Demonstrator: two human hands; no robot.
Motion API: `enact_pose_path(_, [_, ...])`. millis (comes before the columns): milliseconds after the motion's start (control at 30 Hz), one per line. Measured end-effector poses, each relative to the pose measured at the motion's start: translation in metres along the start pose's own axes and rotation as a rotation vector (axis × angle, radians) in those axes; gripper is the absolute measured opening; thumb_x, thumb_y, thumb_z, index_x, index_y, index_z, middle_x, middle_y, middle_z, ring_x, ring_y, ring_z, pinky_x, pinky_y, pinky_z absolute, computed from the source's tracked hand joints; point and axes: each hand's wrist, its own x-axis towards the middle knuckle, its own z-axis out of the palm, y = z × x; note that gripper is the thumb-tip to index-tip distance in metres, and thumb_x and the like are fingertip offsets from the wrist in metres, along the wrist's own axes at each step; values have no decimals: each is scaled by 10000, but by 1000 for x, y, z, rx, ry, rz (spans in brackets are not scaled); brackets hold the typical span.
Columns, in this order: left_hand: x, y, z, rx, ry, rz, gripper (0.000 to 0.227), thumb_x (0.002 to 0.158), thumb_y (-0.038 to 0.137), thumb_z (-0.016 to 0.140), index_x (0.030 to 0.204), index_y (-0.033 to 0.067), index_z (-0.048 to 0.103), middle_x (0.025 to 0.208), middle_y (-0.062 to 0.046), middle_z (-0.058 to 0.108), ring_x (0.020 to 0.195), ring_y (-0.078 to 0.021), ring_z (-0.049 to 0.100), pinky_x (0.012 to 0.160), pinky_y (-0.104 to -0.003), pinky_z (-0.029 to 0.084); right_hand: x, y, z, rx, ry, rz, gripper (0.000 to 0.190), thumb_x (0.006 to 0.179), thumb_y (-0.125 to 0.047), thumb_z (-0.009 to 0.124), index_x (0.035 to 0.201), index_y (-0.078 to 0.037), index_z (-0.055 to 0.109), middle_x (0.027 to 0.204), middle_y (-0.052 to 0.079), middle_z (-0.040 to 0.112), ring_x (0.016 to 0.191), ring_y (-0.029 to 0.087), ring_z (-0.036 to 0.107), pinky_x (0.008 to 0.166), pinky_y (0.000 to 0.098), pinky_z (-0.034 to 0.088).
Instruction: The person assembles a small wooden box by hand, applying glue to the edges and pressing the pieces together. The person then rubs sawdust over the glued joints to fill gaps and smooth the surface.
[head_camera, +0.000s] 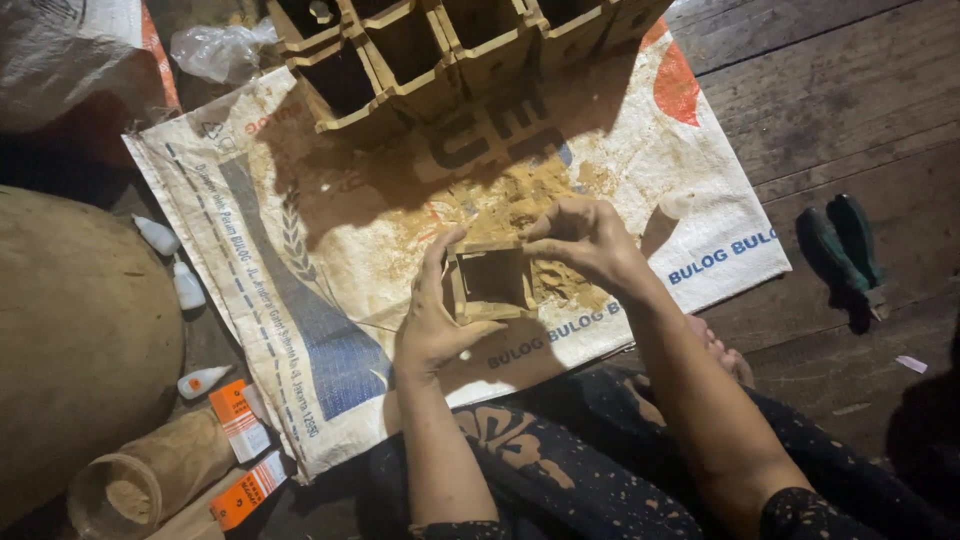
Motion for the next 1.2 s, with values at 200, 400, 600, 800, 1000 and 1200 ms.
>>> enact_pose_path(200, [0,2,-1,101,-7,-1,1231,514,249,993,1531,92,317,1484,-191,499,1412,-435,420,1174,-543,334,-2,3,-2,8,5,3,207,885,-61,787,1069,16,731,892,155,769,817,193,703,750,329,564])
enact_pose_path(400, [-1,-6,3,104,1,6,1233,500,234,985,1545,114,341,1506,-161,510,1422,-425,416,1173,-569,281,-6,2,3,29,-1,-74,307,842,-42,832,1094,54,686,932,234,764,841,308,763,763,397,612])
enact_pose_path(600, [0,4,1,92,17,14,1195,503,251,982,1522,124,370,1489,-161,534,1405,-422,445,1163,-574,290,-9,15,2,22,-33,-65,526,787,-34,859,1249,41,617,1099,285,716,1014,392,718,878,531,596])
enact_pose_path(800, [0,-2,3,102,33,45,1156,511,248,982,1487,71,387,1477,-220,507,1371,-469,462,1163,-593,295,-9,16,3,8,81,-113,310,919,-52,752,1205,22,661,1030,184,751,934,261,728,814,370,601])
enact_pose_path(1000, [-5,-14,5,204,36,22,1175,497,353,1001,1486,110,415,1429,-147,553,1353,-394,501,1158,-571,289,1,145,-21,-1277,399,-409,263,762,-330,859,1005,-278,776,964,21,652,927,291,625,691,408,563])
enact_pose_path(1200, [-2,-12,20,319,277,164,1115,510,307,989,1464,123,441,1400,-96,577,1308,-319,542,1161,-468,318,-4,149,-15,-1356,560,-573,175,812,-350,777,688,-265,687,939,-55,596,964,211,540,731,332,414])
